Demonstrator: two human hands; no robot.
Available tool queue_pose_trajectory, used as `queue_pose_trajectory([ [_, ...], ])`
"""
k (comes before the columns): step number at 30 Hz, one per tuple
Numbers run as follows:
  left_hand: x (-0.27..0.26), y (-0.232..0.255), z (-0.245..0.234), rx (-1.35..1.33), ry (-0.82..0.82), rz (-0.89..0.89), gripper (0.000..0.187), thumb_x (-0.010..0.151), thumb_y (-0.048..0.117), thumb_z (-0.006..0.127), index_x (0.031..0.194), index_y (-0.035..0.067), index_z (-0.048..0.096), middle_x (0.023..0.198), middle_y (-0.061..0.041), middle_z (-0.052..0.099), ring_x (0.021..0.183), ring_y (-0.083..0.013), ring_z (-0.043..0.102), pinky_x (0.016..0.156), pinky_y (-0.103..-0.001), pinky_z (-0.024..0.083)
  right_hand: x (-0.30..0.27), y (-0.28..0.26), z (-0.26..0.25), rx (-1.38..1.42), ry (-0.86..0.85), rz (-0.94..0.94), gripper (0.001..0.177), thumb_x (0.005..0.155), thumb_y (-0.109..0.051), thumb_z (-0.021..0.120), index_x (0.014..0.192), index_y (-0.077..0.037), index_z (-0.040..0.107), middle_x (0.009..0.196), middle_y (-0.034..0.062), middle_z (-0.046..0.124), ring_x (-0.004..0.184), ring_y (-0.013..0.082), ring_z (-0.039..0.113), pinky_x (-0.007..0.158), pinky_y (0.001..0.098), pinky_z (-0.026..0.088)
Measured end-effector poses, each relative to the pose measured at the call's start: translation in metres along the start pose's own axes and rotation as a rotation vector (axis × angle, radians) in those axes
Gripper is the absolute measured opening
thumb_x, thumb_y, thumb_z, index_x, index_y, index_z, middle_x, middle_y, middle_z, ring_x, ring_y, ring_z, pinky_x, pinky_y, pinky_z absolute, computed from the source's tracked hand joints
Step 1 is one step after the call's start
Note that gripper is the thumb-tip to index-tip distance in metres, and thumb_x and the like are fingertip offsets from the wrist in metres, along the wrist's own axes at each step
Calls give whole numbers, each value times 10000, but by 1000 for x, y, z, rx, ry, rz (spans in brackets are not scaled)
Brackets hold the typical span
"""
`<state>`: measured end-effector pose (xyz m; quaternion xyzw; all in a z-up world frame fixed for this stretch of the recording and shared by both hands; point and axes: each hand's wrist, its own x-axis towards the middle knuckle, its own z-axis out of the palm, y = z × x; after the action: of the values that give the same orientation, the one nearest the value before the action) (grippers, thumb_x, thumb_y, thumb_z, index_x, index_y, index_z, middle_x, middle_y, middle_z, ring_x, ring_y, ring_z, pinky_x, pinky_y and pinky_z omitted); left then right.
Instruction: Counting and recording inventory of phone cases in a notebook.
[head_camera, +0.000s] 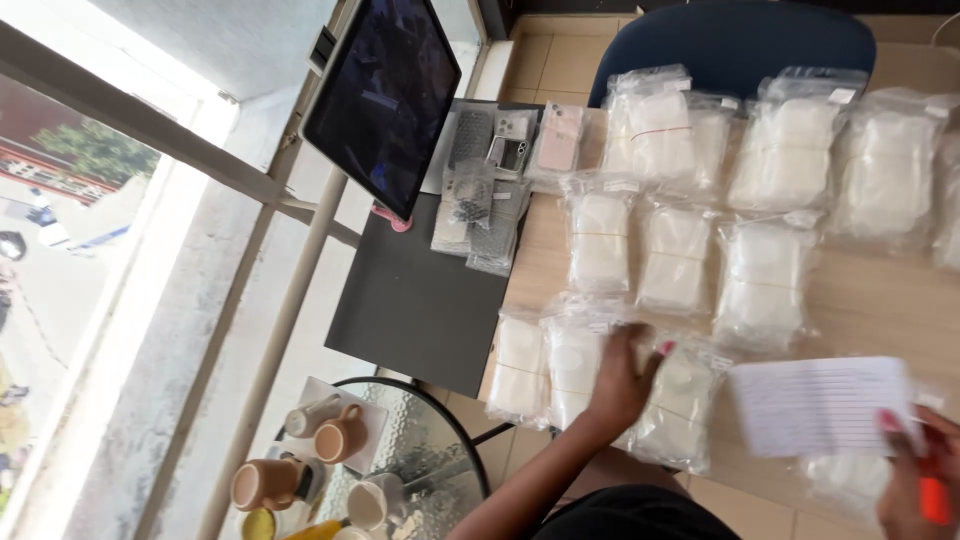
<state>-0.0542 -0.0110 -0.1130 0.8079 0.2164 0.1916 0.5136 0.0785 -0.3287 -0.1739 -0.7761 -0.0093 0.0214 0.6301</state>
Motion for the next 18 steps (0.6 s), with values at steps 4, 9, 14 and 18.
queue_pose_trajectory([
  [4,-24,-65,-40,139,267,-275,685,936,351,751,1404,-21,416,1391,-217,455,1302,-361,484,1126,-444,408,35,113,-84,154,-46,1345,349,789,-1231,332,1073,-1057,437,472,-335,148,464,-232,153,500,42,113],
  [9,-43,-115,-61,-178,146,-1057,1183,616,665,826,1502,27,370,1423,-145,451,1292,-292,544,1051,-378,498,37,252,-114,285,655,121,276,962,34,681,1128,-185,657,1077,-2,609,1001,172,772,834,202,667],
  [14,-42,-106,-46,-254,-1,-1086,1355,598,492,938,1592,9,153,1652,-172,272,1550,-321,262,1260,-422,303,-13,186,-91,-436,446,-9,387,1069,0,925,1279,-14,600,1143,121,609,997,220,578,812,359,511],
  [18,-41,-109,-45,-129,7,-1031,1356,485,501,976,1558,21,301,1554,-151,482,1471,-327,427,1195,-420,413,-24,138,-81,-427,327,128,309,1054,-95,881,1226,-89,624,1165,40,644,1050,167,609,905,311,515],
])
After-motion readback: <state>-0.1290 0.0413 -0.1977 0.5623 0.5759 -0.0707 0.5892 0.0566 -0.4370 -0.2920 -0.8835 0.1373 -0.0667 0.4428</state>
